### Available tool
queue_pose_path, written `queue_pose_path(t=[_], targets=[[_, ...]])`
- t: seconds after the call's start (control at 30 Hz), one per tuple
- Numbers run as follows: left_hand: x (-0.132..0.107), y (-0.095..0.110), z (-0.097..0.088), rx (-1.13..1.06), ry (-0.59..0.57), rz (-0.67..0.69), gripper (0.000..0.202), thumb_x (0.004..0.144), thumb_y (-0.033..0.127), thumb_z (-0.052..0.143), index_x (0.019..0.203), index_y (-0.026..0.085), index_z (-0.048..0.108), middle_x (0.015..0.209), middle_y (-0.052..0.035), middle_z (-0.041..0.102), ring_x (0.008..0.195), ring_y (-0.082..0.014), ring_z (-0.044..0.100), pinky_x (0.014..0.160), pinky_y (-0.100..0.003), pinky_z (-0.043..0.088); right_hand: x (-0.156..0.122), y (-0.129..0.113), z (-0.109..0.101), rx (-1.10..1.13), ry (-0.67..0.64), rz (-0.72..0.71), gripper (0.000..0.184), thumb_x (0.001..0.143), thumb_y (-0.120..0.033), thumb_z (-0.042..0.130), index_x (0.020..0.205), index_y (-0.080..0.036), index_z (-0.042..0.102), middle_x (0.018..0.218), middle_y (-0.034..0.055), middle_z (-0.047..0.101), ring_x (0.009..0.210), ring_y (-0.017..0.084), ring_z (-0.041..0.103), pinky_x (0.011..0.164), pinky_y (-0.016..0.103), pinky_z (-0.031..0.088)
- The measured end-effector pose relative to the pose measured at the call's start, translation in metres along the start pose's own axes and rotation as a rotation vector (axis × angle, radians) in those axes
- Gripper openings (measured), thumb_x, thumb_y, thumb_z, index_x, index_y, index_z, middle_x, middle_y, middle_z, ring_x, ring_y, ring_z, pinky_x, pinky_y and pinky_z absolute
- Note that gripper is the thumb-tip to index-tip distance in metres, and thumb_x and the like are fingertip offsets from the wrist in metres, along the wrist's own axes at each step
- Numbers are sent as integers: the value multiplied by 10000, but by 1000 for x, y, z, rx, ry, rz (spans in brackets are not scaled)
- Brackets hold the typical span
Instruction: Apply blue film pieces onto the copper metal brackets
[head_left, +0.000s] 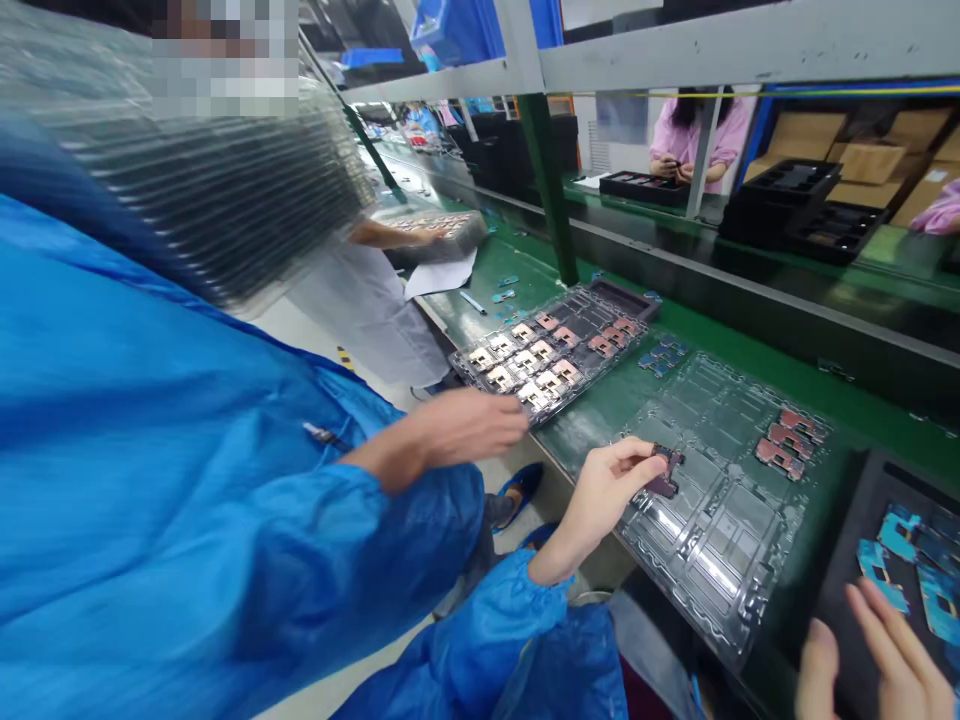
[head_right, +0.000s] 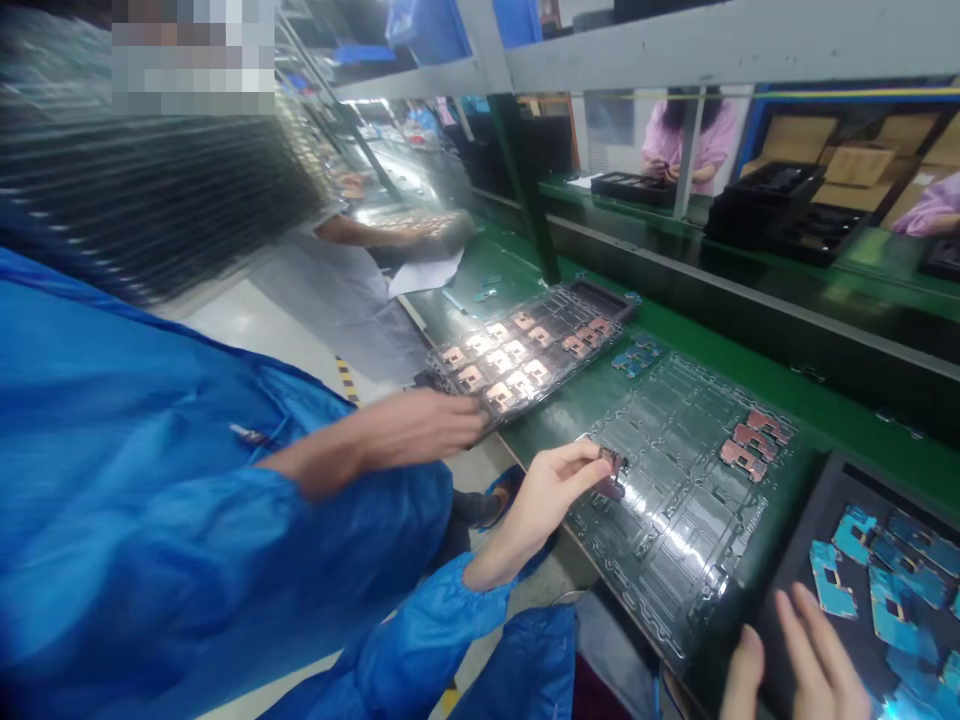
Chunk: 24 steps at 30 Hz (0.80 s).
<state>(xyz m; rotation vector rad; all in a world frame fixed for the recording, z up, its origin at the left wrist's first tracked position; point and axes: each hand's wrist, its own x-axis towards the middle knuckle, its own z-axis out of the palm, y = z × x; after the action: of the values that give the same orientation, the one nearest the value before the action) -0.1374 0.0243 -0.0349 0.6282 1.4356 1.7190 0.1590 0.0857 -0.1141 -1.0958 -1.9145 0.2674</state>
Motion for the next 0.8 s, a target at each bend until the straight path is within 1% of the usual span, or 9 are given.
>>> queue_pose_path(t=[0.1, 0.17, 0.23, 0.33, 0.43, 0.5, 0.63, 0.73, 0.8], targets=[[-9, 2, 8, 59, -48, 34, 312, 843, 485, 908, 759, 195, 830, 808, -49, 717, 760, -208, 715, 772, -310, 578, -7, -30, 8, 96, -42, 41, 440, 967, -415, 767, 1379, -262, 752, 1380, 152, 751, 1162, 411, 755, 1073, 643, 560], [-16, 1, 16, 63, -166, -9, 258, 892, 445, 862, 810, 201, 849, 860, -57, 728, 757, -201, 714, 773, -309, 578, -9, -53, 12, 247, -69, 186, 405, 1002, -439, 738, 1368, -266, 748, 1351, 132, 767, 1172, 376, 760, 1048, 586, 594], [-22, -3, 25, 95, -304, -49, 201, 952, 389, 788, 922, 211, 875, 955, -71, 750, 760, -197, 721, 772, -311, 586, -8, -72, 17, 438, -151, 379, 434, 1026, -482, 714, 1389, -244, 721, 1275, 126, 790, 1109, 325, 784, 955, 494, 649], [-29, -13, 36, 287, -432, 11, 244, 1026, 279, 658, 1110, 239, 884, 1037, -80, 770, 803, -189, 712, 782, -301, 580, -3, -84, 25, 620, -179, 585, 477, 980, -543, 771, 1324, -215, 738, 1121, 100, 820, 955, 266, 813, 846, 387, 688], [-33, -19, 40, 465, -449, 127, 312, 1044, 219, 607, 1231, 259, 854, 1038, -78, 779, 869, -203, 717, 813, -310, 582, 2, -82, 33, 679, -142, 651, 440, 902, -578, 847, 1113, -196, 783, 982, 85, 833, 773, 250, 810, 739, 363, 700], [-37, -21, 39, 552, -439, 203, 328, 1032, 219, 642, 1310, 262, 812, 1111, -88, 781, 943, -223, 735, 873, -338, 596, 3, -79, 36, 711, -130, 685, 440, 876, -583, 869, 1053, -191, 780, 946, 88, 837, 739, 256, 809, 710, 367, 704], [-45, -23, 34, 812, -464, 414, 465, 965, 263, 785, 1422, 227, 711, 1291, -135, 728, 1142, -300, 705, 1025, -445, 589, 3, -83, 41, 739, -92, 712, 454, 858, -580, 884, 1049, -184, 773, 971, 102, 843, 799, 258, 822, 744, 357, 712], [-48, -23, 32, 990, -481, 562, 433, 1020, 266, 722, 1448, 212, 679, 1269, -146, 720, 1151, -317, 685, 1008, -463, 587, 4, -89, 44, 742, -65, 709, 444, 882, -576, 865, 1062, -183, 766, 997, 109, 843, 842, 257, 829, 769, 358, 718], [-39, -15, 29, 1046, -511, 639, 398, 1056, 252, 658, 1452, 220, 680, 1248, -145, 728, 1132, -315, 694, 977, -446, 588, 6, -92, 45, 777, -87, 695, 435, 903, -562, 850, 1097, -182, 767, 1054, 118, 844, 905, 265, 838, 798, 364, 725]])
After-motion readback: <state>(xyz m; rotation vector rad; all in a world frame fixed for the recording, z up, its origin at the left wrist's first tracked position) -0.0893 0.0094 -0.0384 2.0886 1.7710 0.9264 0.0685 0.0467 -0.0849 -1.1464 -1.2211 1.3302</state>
